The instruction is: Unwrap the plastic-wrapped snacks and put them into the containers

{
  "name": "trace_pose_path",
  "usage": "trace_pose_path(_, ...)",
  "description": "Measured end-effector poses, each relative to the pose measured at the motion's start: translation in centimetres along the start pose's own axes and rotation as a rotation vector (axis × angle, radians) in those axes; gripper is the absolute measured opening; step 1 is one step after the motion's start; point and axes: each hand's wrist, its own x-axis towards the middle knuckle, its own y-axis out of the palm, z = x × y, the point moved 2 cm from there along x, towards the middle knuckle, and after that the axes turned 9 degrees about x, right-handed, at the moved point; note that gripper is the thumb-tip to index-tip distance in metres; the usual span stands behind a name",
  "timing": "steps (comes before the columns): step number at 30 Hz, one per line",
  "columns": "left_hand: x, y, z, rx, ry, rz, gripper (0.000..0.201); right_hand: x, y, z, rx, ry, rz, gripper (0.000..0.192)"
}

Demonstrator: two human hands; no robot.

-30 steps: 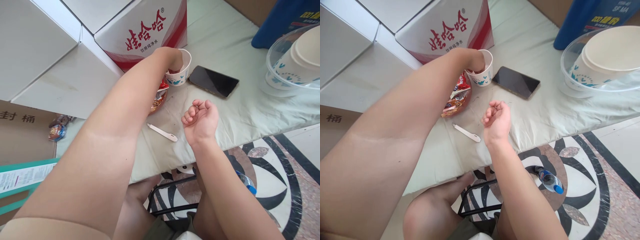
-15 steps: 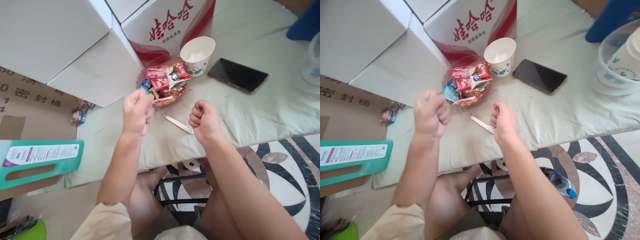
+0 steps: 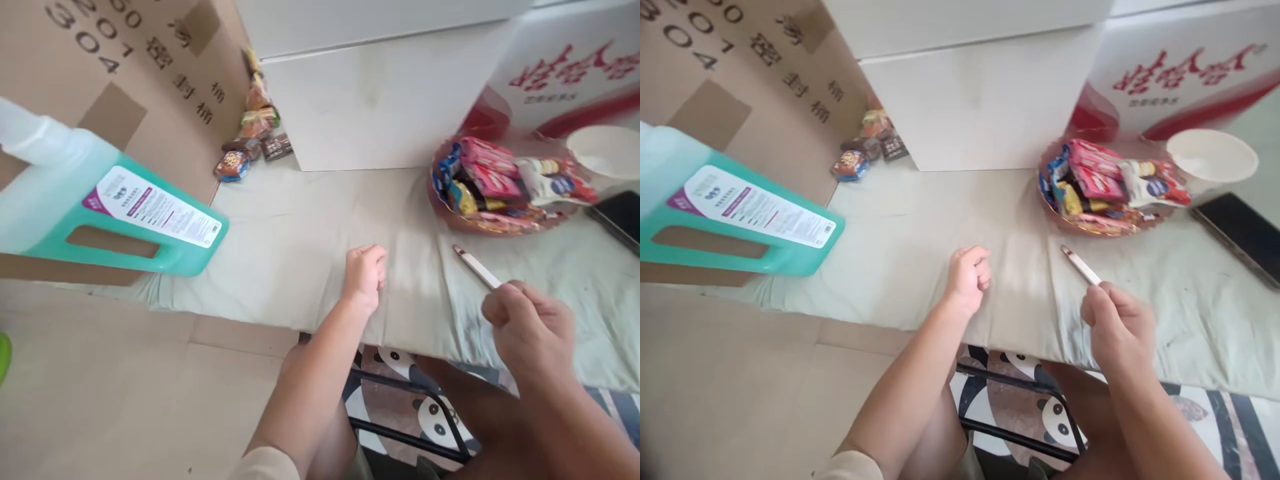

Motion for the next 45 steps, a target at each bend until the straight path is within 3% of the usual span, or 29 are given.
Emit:
trace_pose_path(2, 0.2, -0.9, -1.0, -0.064, -0.001, 0.026, 0.041, 0.2, 0.2, 0.7, -0.399, -0.041, -0.109, 0.023)
trace_pose_path(4, 0.0, -1.9, -2.1, -0.116, 0.018, 0.064, 0.042, 0.7, 0.8, 0.9, -0.611, -0.097, -0.141, 0.023)
trace_pose_path(6, -0.3, -3.1, -3.0, -0.181, 0.026, 0.078, 0.042, 1.1, 2.3, 0.8, -0.647, -0.2, -0.083, 0.029)
trace_pose_path(8, -0.3, -4.5, -3.8, -0.281, 0.019, 0.064, 0.043, 1.3, 5.2, 1.0, -0.596, -0.392, 0.076, 0.024)
trace_pose_path(12, 0.1, -7.4, -4.9, -0.546, -0.017, -0.045, 0.044, 1.9, 14.9, 2.8, -0.466, -0.672, 0.501, 0.012)
trace_pose_path(17, 0.5, -9.8, -5.9, -0.771, -0.061, -0.167, 0.044, 6.3, 29.4, 6.1, -0.438, -0.724, 0.724, 0.028)
trace_pose_path(19, 0.5, -10.2, -6.2, -0.82, -0.058, -0.209, 0.044, 8.6, 34.9, 7.2, -0.485, -0.759, 0.76, 0.037)
trace_pose_path(22, 0.7, -10.3, -6.2, -0.87, -0.116, -0.222, 0.042, 11.8, 42.2, 8.2, -0.626, -0.699, 0.739, 0.053)
trace_pose_path(26, 1.0, -9.7, -5.7, -0.892, -0.25, -0.215, 0.04, 15.3, 48.5, 9.2, -0.798, -0.644, 0.686, 0.068)
trace_pose_path(29, 1.3, -9.4, -5.4, -0.878, -0.318, -0.184, 0.041, 17.5, 50.2, 9.2, -0.88, -0.565, 0.639, 0.065)
trace_pose_path(32, 1.4, -9.3, -5.3, -0.871, -0.351, -0.149, 0.042, 18.4, 49.9, 9.0, -0.892, -0.574, 0.622, 0.057)
trace_pose_path(37, 1.3, -9.7, -5.5, -0.872, -0.303, -0.159, 0.041, 15.7, 47.6, 8.5, -0.929, -0.676, 0.666, 0.047)
trace_pose_path(42, 0.3, -10.0, -5.7, -0.801, -0.233, -0.019, 0.043, 10.2, 43.3, 7.4, -0.971, -0.798, 0.796, 0.042)
trace_pose_path(45, -1.0, -10.5, -6.2, -0.631, -0.036, 0.075, 0.046, 6.5, 37.6, 6.1, -0.927, -0.924, 0.906, 0.037)
